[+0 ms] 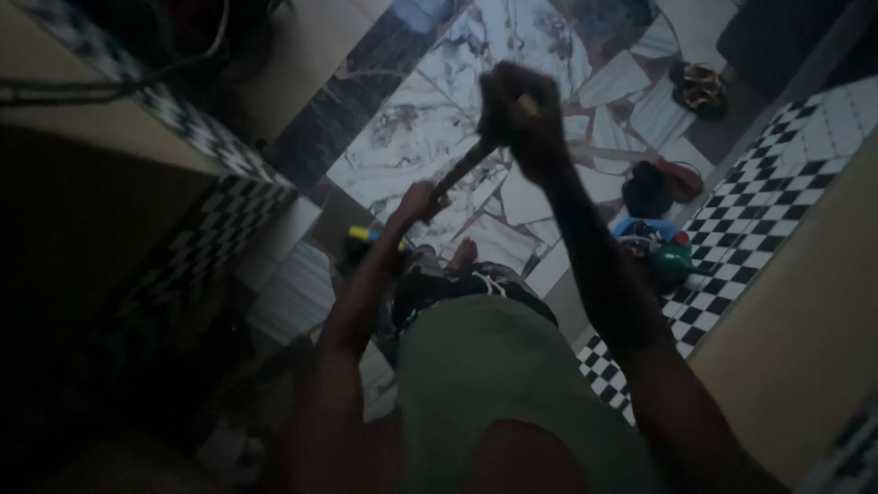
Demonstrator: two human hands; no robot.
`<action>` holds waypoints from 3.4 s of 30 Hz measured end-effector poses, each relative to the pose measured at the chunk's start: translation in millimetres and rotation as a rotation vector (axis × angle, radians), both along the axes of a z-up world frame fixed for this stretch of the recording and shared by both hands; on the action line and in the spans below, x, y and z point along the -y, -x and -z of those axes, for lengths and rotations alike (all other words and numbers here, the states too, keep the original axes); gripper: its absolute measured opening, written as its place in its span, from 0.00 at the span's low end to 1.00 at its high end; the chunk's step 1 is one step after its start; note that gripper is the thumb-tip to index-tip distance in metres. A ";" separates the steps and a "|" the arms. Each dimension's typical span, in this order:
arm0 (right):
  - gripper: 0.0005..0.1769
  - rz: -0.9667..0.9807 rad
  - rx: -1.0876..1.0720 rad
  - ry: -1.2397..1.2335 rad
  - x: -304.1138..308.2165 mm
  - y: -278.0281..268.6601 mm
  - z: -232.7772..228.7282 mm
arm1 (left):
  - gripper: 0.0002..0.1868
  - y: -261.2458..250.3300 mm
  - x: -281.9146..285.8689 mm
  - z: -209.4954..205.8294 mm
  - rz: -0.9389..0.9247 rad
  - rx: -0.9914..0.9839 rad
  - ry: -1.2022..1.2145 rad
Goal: Mopping a tiled floor using a squeegee tool.
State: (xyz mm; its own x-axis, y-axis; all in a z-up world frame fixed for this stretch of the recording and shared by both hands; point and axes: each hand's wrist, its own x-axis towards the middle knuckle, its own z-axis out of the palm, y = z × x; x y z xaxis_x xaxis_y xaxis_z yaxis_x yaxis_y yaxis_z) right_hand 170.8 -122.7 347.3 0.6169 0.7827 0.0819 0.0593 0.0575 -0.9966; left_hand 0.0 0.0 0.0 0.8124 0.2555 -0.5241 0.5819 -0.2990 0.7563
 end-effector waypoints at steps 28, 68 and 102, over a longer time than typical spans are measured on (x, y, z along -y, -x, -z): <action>0.17 0.184 -0.216 -0.148 -13.9 -22.7 29.1 | 0.21 -4.5 -11.3 -40.0 -0.337 0.308 -0.260; 0.20 0.067 0.490 -0.036 -90.6 -36.5 -4.7 | 0.20 -159.0 -98.2 88.1 0.201 0.466 -0.302; 0.15 -0.005 0.580 -0.017 -11.0 1.5 -65.2 | 0.17 -172.2 -9.7 43.1 -0.282 0.644 0.564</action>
State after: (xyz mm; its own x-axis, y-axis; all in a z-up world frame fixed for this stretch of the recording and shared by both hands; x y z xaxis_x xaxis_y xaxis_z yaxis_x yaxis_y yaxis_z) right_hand 169.4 -111.7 412.5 0.4635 0.7814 0.4178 0.5950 0.0750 -0.8002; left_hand 172.2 9.7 -43.1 0.9381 0.3326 -0.0971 -0.0096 0.3052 0.9522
